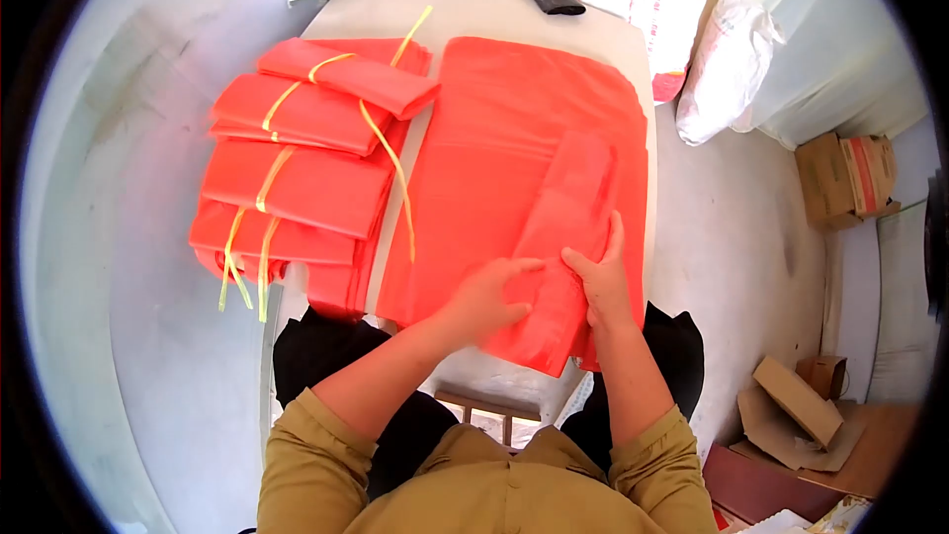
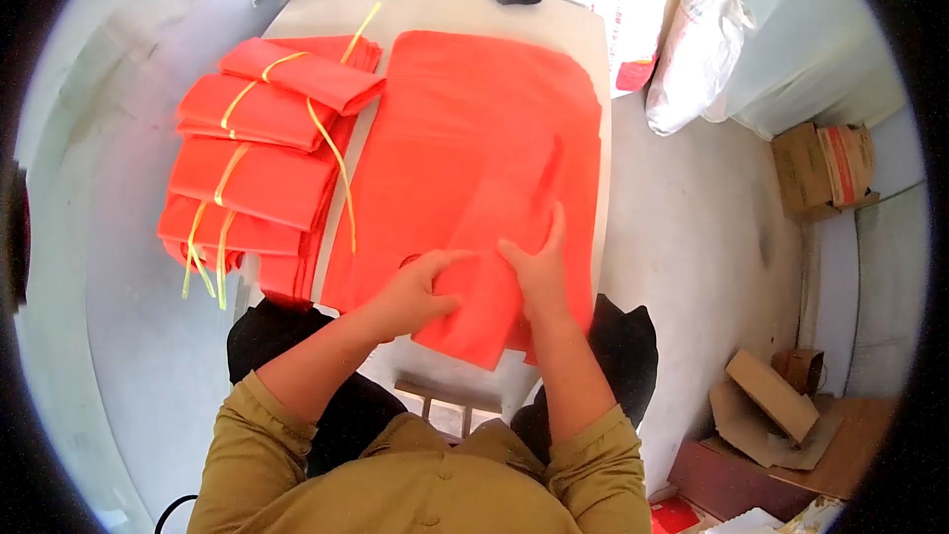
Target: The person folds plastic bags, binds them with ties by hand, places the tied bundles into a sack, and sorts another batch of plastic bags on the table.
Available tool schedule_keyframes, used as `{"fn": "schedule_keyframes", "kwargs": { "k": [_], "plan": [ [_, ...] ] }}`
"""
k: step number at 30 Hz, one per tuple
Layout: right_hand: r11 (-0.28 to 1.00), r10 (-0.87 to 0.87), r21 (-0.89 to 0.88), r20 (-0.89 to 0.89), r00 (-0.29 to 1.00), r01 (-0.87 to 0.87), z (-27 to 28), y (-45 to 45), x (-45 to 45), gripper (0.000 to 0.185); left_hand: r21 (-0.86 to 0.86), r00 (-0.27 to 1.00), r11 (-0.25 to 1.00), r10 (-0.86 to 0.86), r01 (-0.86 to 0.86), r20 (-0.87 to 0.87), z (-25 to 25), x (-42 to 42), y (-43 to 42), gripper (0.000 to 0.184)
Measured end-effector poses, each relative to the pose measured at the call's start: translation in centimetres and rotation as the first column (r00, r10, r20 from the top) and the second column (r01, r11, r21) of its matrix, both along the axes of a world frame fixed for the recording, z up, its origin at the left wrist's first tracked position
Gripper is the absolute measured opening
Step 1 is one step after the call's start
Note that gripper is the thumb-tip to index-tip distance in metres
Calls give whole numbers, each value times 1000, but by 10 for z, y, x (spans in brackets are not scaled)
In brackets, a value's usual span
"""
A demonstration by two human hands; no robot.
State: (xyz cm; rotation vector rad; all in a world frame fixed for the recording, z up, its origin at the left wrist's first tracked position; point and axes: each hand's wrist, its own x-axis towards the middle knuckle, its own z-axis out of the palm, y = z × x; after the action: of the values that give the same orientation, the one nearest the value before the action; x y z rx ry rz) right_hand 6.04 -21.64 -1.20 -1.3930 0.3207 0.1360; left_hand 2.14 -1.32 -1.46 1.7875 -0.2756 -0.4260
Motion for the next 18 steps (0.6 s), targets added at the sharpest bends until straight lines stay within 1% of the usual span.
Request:
{"fn": "schedule_keyframes", "kwargs": {
  "k": [1,2,4,5,6,8,10,11,13,14,16,17,18],
  "plan": [
    [1000,25,-12,6,1000,-25,-2,0,0,96,97,986,995,-11,-5,165,-7,-3,1,61],
    [999,34,-35,18,999,-33,-4,0,1,97,188,946,982,-39,-23,322,-10,-4,1,61],
    [996,47,-84,42,998,-43,-6,0,2,99,300,972,934,140,-194,191,18,0,11,62],
    [997,37,-74,37,999,-35,-5,-1,2,99,366,963,892,235,-267,131,28,4,20,62],
    [998,32,-61,30,999,-30,-4,0,1,99,408,927,838,276,-362,255,25,9,29,62],
    [999,19,-32,15,1000,-18,-5,6,1,99,458,805,691,322,-559,498,14,17,52,63],
    [1000,-12,-16,-7,1000,12,-5,4,-1,99,480,813,676,333,-559,478,7,18,63,67],
    [999,-26,20,-32,999,26,-4,3,-2,99,488,817,671,339,-557,466,2,19,66,69],
    [994,-55,91,-83,995,63,-1,3,-4,98,404,809,719,386,-565,444,-17,23,70,74],
    [989,-56,133,-87,995,67,-2,1,-3,93,359,804,740,409,-569,431,-26,25,72,76],
    [973,-57,216,-96,994,77,-6,-3,-1,83,279,810,766,502,-580,304,-38,33,74,77],
    [959,-29,278,-112,993,59,-9,-6,0,75,236,807,774,541,-588,237,-42,37,75,77],
    [940,-1,338,-126,992,44,-11,-8,2,67,210,805,780,549,-590,223,-37,40,77,73]
  ]
}}
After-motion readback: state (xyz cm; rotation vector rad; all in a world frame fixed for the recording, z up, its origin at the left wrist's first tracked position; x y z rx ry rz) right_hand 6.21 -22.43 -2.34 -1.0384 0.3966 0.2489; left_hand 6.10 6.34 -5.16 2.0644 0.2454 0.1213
